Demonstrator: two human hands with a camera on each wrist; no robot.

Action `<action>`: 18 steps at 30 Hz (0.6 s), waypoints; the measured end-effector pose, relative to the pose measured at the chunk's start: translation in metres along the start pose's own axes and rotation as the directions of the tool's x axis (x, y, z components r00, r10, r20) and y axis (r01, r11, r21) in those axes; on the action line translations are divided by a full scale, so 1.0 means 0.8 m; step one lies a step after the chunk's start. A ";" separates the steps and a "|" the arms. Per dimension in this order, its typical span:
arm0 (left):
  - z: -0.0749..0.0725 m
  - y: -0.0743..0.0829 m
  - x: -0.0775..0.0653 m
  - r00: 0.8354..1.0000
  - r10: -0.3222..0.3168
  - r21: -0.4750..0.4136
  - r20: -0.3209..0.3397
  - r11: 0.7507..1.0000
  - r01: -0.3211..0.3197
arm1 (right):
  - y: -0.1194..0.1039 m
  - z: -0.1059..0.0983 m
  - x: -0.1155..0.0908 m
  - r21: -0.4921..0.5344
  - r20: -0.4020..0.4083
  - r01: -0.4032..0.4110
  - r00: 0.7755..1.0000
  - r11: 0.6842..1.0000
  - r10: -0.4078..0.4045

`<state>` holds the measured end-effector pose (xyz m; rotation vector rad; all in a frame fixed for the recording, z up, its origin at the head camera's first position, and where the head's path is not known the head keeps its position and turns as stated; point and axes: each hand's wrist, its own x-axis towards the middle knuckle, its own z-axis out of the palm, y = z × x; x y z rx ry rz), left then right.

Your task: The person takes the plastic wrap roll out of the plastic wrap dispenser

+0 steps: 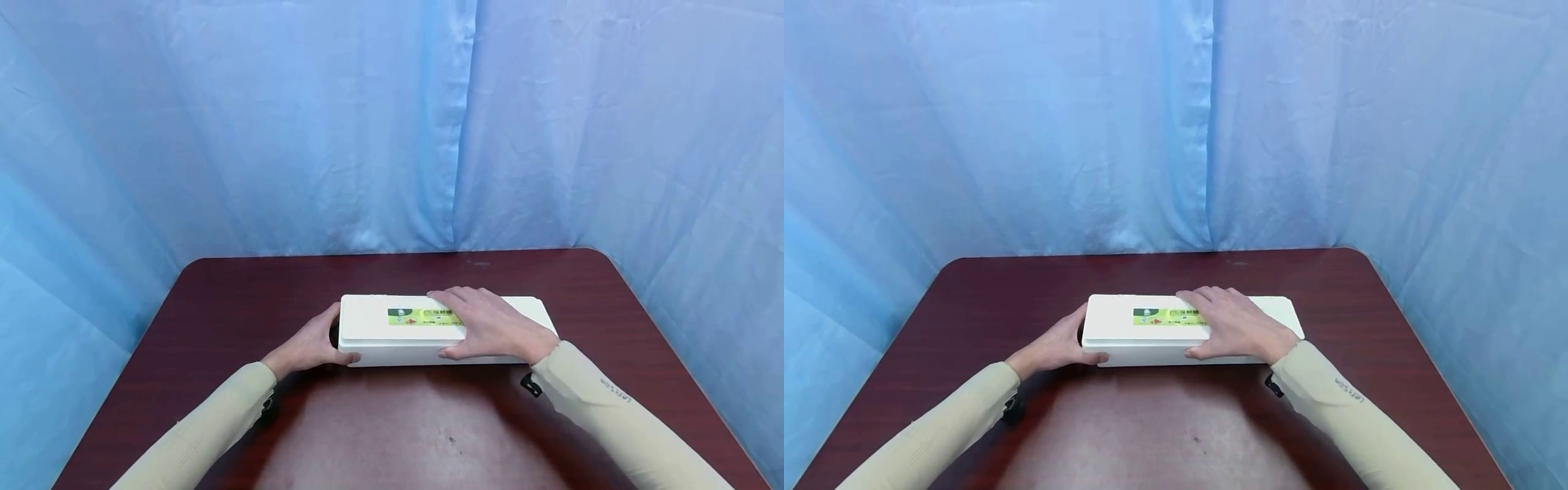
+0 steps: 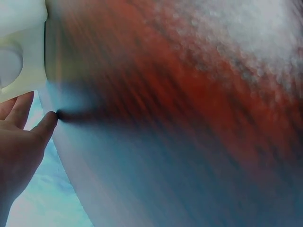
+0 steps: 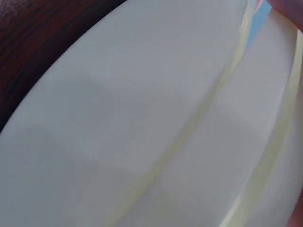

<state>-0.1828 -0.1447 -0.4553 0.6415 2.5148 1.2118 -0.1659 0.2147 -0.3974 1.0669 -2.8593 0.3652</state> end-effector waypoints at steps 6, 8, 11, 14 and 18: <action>0.001 0.000 0.002 1.000 0.006 -0.005 -0.010 1.000 -0.006 | -0.001 0.006 0.001 -0.057 0.013 -0.012 1.000 0.998 0.012; 0.001 0.000 0.003 1.000 0.008 -0.002 -0.014 1.000 -0.008 | 0.000 0.008 0.000 -0.087 0.009 0.004 1.000 0.996 -0.003; 0.003 0.000 0.004 1.000 0.012 -0.003 -0.015 1.000 -0.012 | 0.004 0.008 -0.005 -0.125 -0.002 0.025 1.000 0.992 -0.025; 0.004 -0.001 0.003 1.000 0.017 -0.010 -0.016 1.000 -0.017 | 0.010 0.008 -0.014 -0.139 -0.003 0.022 1.000 0.990 -0.022; 0.004 -0.003 0.000 1.000 0.022 -0.012 -0.019 1.000 -0.022 | 0.020 0.006 -0.027 -0.147 0.006 -0.003 1.000 0.989 0.004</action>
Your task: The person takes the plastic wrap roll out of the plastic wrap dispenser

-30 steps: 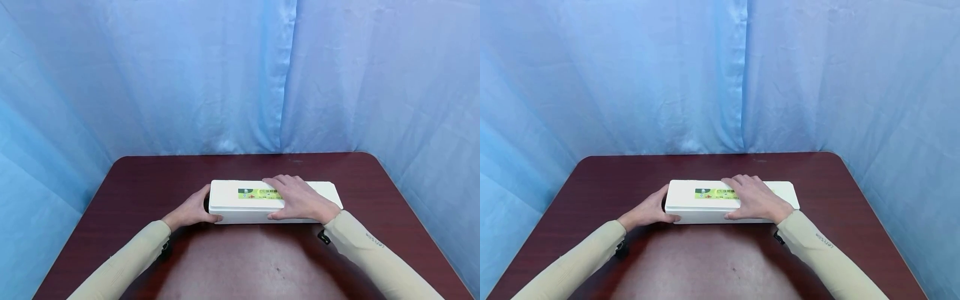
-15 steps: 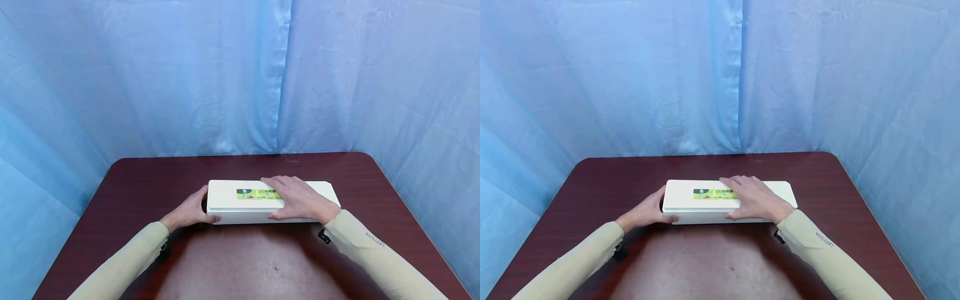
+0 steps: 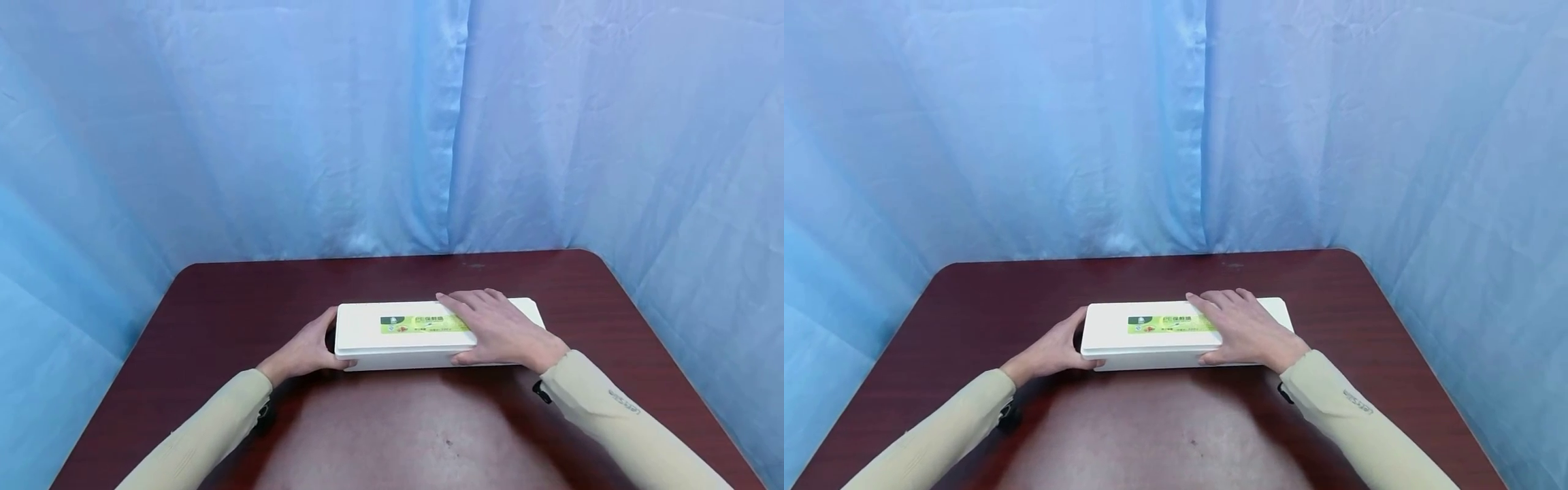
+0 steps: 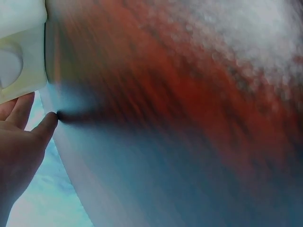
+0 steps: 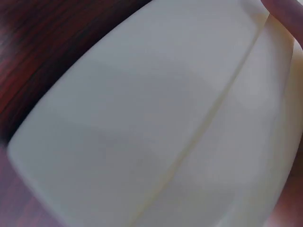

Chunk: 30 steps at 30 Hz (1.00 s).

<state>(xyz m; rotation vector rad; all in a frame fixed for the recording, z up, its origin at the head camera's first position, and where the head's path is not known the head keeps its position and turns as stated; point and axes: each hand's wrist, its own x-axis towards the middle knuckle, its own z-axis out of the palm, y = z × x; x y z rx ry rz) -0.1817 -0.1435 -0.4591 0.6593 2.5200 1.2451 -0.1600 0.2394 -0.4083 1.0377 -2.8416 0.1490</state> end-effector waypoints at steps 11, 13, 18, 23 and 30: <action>-0.003 -0.004 -0.006 1.000 0.000 -0.004 -0.003 1.000 0.000 | 0.021 -0.003 -0.023 -0.047 0.038 -0.063 0.997 0.997 0.064; -0.004 -0.005 -0.007 1.000 0.002 -0.005 -0.006 1.000 -0.002 | 0.022 -0.004 -0.024 -0.047 0.040 -0.068 0.997 0.997 0.070; -0.005 -0.005 -0.009 1.000 0.006 -0.004 -0.012 1.000 -0.006 | 0.025 -0.004 -0.024 -0.035 0.041 -0.072 0.996 0.997 0.073; -0.005 -0.004 -0.009 1.000 0.005 -0.010 -0.014 1.000 -0.005 | 0.028 -0.002 -0.024 -0.021 0.026 -0.061 0.998 0.998 0.062; -0.003 -0.004 -0.009 1.000 0.001 -0.025 -0.007 1.000 -0.001 | 0.034 -0.004 -0.023 0.027 -0.004 -0.053 0.999 0.998 0.053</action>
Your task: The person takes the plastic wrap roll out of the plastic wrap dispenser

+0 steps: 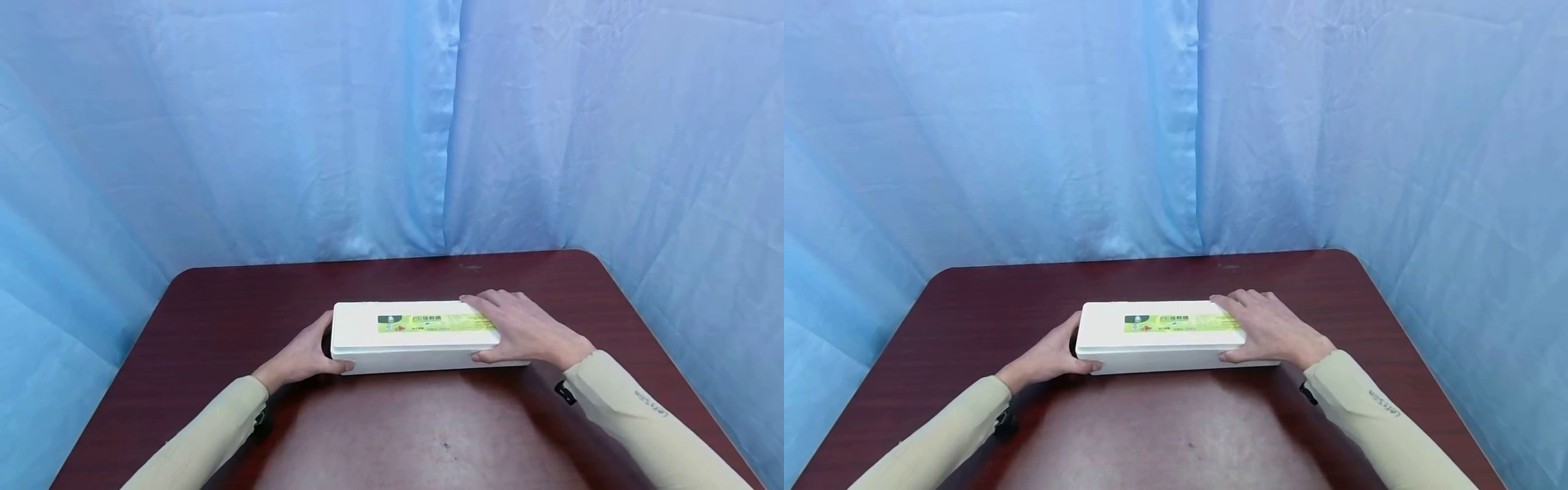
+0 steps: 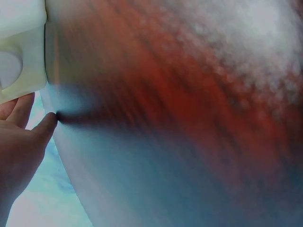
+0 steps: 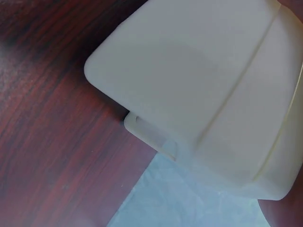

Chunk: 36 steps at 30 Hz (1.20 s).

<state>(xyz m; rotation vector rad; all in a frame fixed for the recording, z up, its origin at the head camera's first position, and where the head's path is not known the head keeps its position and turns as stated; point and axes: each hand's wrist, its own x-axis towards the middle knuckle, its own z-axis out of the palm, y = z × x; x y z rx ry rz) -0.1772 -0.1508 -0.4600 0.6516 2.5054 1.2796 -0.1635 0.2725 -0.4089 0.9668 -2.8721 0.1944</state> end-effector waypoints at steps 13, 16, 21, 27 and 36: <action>-0.001 -0.002 -0.003 1.000 0.029 0.018 -0.005 0.999 -0.029 | 0.009 -0.010 0.008 0.071 0.062 -0.016 0.998 0.997 0.012; 0.000 -0.001 -0.005 1.000 0.026 0.032 -0.006 0.999 -0.026 | 0.010 -0.012 0.007 0.093 0.079 -0.030 0.997 0.995 0.022; 0.001 0.001 -0.005 1.000 0.029 0.034 -0.010 0.999 -0.029 | 0.012 -0.012 0.004 0.123 0.069 -0.033 0.997 0.992 0.025; -0.001 0.001 -0.003 1.000 0.015 0.009 0.007 1.000 -0.015 | 0.012 -0.013 -0.003 0.150 0.034 0.006 0.999 0.989 -0.011; -0.002 0.001 0.001 1.000 0.024 0.030 0.010 0.999 -0.024 | 0.012 -0.013 -0.014 0.145 -0.011 0.076 0.997 0.987 -0.075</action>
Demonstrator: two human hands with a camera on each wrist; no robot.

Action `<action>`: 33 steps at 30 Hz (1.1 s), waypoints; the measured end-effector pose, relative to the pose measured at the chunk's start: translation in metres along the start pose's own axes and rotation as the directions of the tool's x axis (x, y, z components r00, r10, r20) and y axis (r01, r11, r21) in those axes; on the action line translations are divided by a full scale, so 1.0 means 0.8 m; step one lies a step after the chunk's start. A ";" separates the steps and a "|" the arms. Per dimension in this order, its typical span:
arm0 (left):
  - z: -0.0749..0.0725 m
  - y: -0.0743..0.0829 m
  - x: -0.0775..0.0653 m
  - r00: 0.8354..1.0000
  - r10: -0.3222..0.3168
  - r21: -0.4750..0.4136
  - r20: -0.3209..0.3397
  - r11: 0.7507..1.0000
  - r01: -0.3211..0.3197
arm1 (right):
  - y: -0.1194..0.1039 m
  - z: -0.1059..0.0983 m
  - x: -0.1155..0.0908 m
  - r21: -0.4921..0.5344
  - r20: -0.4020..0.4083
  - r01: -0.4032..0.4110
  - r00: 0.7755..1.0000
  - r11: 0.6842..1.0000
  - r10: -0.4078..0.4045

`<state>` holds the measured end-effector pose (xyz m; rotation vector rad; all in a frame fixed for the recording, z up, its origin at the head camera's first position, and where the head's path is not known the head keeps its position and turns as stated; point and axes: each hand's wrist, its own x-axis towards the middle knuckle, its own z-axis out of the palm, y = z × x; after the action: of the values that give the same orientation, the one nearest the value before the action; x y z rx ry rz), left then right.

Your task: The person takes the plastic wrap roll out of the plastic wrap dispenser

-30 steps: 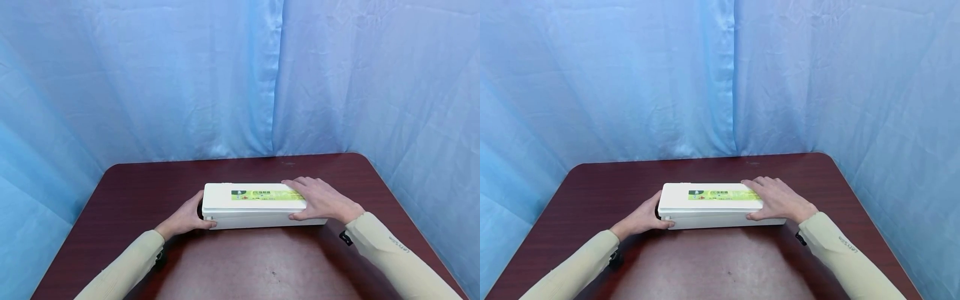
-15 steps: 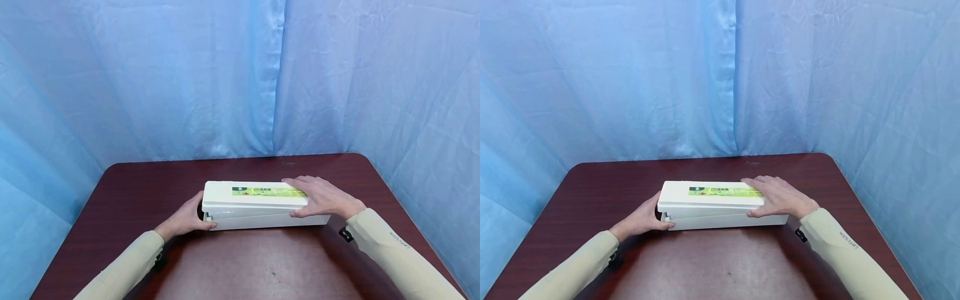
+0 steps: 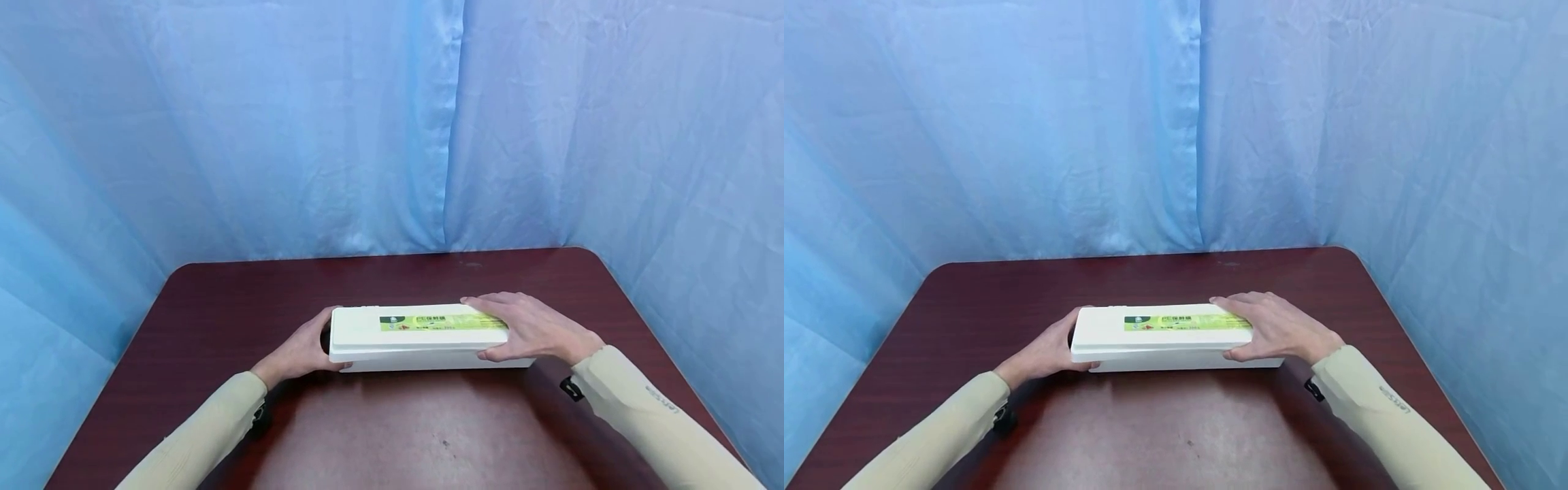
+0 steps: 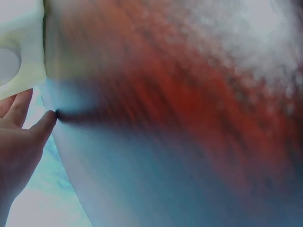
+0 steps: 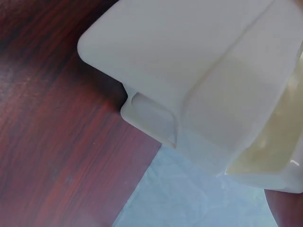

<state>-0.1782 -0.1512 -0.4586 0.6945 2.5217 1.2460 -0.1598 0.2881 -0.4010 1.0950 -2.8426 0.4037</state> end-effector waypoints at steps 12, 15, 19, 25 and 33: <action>0.002 0.000 -0.003 0.999 -0.047 -0.026 0.008 0.999 0.047 | -0.008 0.013 0.002 -0.132 -0.052 -0.025 0.998 0.991 0.018; 0.004 0.002 -0.003 0.998 -0.055 -0.033 0.009 0.998 0.055 | -0.009 0.015 0.000 -0.160 -0.043 -0.032 0.999 0.987 0.025; 0.004 0.004 -0.003 0.998 -0.061 -0.042 0.006 0.997 0.061 | -0.008 0.017 -0.004 -0.210 -0.036 -0.015 0.999 0.978 0.008; 0.005 0.004 -0.003 0.998 -0.058 -0.035 0.006 0.998 0.058 | -0.004 0.015 -0.012 -0.284 -0.035 0.018 0.999 0.959 -0.029; 0.005 0.005 -0.002 0.999 -0.031 -0.021 -0.009 0.999 0.031 | -0.010 0.004 -0.017 -0.277 0.012 0.014 1.000 0.961 -0.011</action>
<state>-0.1737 -0.1475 -0.4576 0.6437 2.5137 1.2658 -0.1442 0.2908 -0.4049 1.0594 -2.7873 -0.0035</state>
